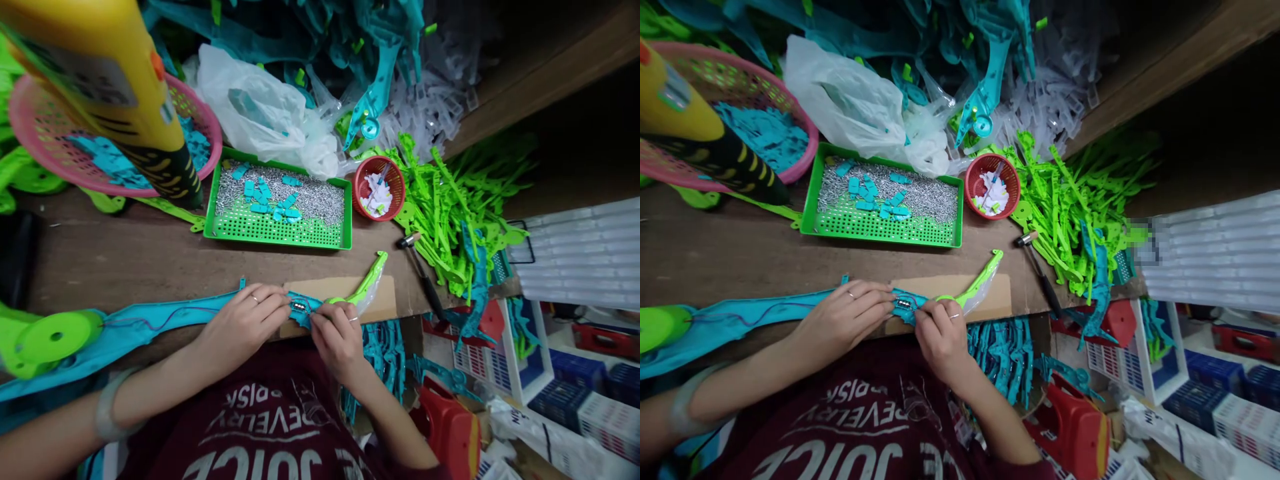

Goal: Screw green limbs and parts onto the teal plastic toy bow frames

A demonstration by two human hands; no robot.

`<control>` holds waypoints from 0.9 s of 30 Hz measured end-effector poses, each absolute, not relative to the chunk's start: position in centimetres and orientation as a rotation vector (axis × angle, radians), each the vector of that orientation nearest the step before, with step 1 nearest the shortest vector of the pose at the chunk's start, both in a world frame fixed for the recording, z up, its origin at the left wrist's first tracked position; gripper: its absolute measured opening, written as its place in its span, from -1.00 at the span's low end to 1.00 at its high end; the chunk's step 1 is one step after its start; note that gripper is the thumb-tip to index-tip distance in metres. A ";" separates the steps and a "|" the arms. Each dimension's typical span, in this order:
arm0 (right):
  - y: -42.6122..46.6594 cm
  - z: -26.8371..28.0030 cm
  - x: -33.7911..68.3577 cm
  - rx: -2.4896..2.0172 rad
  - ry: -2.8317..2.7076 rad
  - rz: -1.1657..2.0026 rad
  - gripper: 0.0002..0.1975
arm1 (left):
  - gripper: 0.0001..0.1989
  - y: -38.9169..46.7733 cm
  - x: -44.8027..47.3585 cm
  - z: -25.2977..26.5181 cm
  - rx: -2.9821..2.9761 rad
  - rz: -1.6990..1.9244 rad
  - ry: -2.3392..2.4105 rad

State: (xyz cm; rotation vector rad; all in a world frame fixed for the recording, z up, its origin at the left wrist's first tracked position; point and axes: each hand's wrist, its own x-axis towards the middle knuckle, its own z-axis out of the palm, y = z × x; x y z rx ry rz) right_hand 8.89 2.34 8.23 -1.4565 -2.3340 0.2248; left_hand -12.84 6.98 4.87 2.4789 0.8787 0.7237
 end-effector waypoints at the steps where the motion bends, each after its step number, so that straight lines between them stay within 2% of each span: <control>1: 2.3 8.3 8.9 -1.467 -2.331 0.234 -0.84 | -0.84 7.0 -12.8 4.9 2.472 0.723 0.881; 13: 1.8 8.0 8.8 -1.419 -2.330 0.236 -0.80 | -0.84 7.0 -13.0 4.9 2.436 0.716 0.861; 20: 0.1 8.6 6.3 -1.784 -2.034 0.192 -0.85 | -0.82 6.8 -13.0 4.8 2.447 0.706 0.882; 27: 0.3 8.2 5.2 -1.879 -1.879 0.205 -0.93 | -0.78 6.7 -13.0 4.6 2.522 0.695 0.821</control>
